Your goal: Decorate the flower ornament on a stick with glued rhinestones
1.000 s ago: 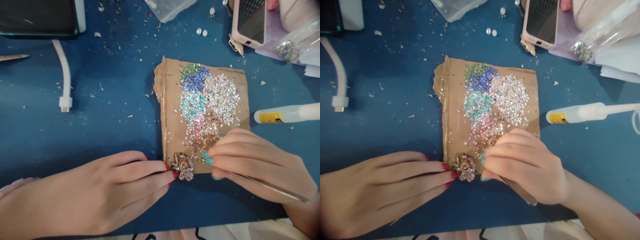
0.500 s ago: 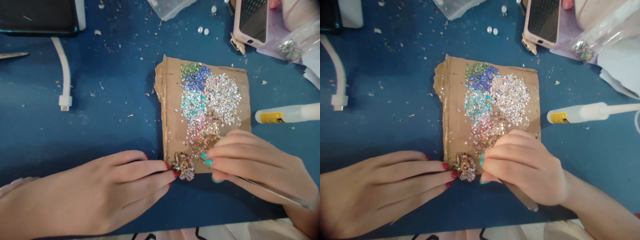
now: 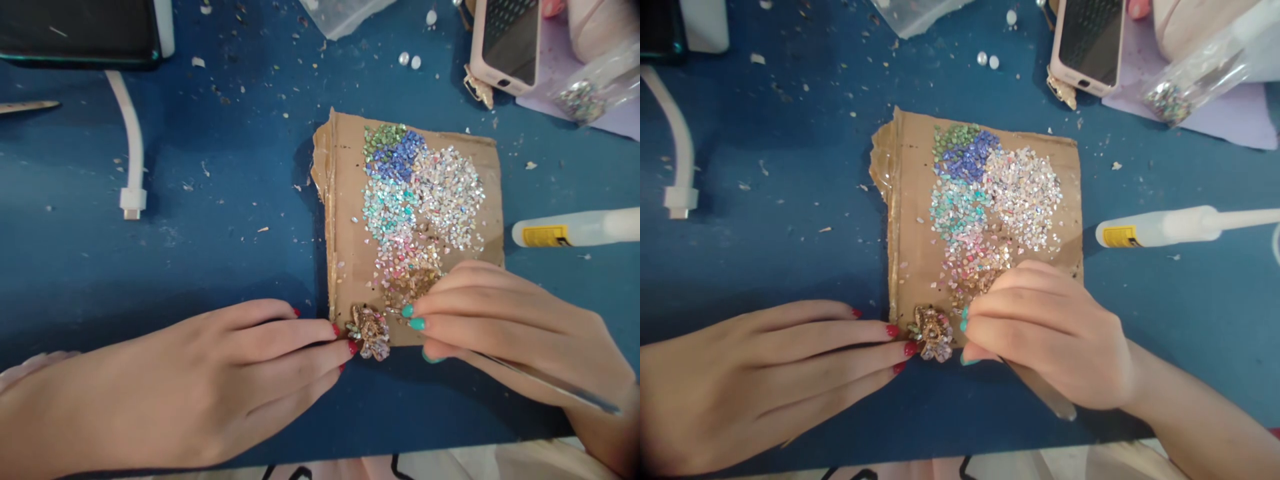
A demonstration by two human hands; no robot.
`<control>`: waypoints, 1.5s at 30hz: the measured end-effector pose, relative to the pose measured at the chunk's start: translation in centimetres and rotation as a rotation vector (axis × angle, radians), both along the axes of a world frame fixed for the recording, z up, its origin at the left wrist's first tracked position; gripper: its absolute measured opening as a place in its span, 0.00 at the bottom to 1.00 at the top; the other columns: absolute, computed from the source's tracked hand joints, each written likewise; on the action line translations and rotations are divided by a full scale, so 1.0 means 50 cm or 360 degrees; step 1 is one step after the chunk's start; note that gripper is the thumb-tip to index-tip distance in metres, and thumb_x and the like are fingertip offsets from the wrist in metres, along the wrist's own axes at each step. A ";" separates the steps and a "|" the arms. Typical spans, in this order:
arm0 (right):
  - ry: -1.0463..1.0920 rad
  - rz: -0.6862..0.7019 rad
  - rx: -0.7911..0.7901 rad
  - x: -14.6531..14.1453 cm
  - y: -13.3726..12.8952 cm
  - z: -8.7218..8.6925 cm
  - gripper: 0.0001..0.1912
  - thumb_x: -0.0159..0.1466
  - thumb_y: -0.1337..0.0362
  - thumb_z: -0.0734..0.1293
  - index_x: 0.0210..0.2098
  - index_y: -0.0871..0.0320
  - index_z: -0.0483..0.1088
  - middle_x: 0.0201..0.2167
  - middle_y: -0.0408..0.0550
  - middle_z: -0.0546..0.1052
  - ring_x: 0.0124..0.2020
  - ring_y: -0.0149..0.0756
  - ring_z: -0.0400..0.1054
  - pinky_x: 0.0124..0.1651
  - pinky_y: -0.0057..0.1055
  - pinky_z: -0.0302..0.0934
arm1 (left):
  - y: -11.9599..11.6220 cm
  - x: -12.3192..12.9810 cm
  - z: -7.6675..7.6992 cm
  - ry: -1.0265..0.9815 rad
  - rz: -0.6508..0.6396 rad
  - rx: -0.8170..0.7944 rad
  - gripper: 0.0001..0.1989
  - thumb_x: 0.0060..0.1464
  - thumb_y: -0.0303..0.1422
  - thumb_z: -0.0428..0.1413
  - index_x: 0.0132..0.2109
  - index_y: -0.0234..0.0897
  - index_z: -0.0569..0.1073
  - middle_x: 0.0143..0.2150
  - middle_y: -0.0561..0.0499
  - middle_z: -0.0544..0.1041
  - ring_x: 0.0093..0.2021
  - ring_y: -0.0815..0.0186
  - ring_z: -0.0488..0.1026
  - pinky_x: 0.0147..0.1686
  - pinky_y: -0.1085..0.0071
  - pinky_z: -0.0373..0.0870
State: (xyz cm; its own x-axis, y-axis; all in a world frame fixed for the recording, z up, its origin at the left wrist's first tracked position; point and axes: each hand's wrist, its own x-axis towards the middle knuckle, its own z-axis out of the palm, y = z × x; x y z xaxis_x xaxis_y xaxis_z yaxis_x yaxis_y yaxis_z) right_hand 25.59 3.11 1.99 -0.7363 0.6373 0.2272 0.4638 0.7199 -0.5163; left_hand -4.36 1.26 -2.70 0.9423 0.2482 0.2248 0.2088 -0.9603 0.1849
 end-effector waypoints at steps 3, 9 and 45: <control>-0.0027 0.0000 -0.0003 -0.001 -0.001 -0.004 0.08 0.67 0.66 0.66 0.32 0.59 0.74 0.31 0.45 0.81 0.35 0.30 0.75 0.41 0.29 0.71 | 0.003 -0.001 0.000 0.0072 -0.0186 -0.0013 0.22 0.66 0.31 0.40 0.63 0.39 0.66 0.69 0.52 0.60 0.66 0.64 0.59 0.51 0.65 0.74; -0.0064 -0.0042 -0.0021 0.002 -0.007 0.005 0.06 0.67 0.67 0.66 0.33 0.59 0.74 0.32 0.44 0.81 0.36 0.29 0.75 0.42 0.29 0.71 | 0.003 -0.006 0.000 0.0064 -0.0172 -0.0028 0.22 0.67 0.32 0.39 0.63 0.39 0.66 0.69 0.51 0.60 0.66 0.64 0.58 0.51 0.66 0.74; -0.0058 -0.0025 0.0015 -0.001 -0.001 0.009 0.06 0.66 0.67 0.66 0.32 0.58 0.74 0.30 0.45 0.82 0.33 0.32 0.76 0.39 0.32 0.73 | 0.002 -0.001 0.000 0.0070 -0.0191 -0.0049 0.22 0.65 0.33 0.42 0.63 0.40 0.66 0.69 0.52 0.60 0.66 0.62 0.59 0.50 0.64 0.74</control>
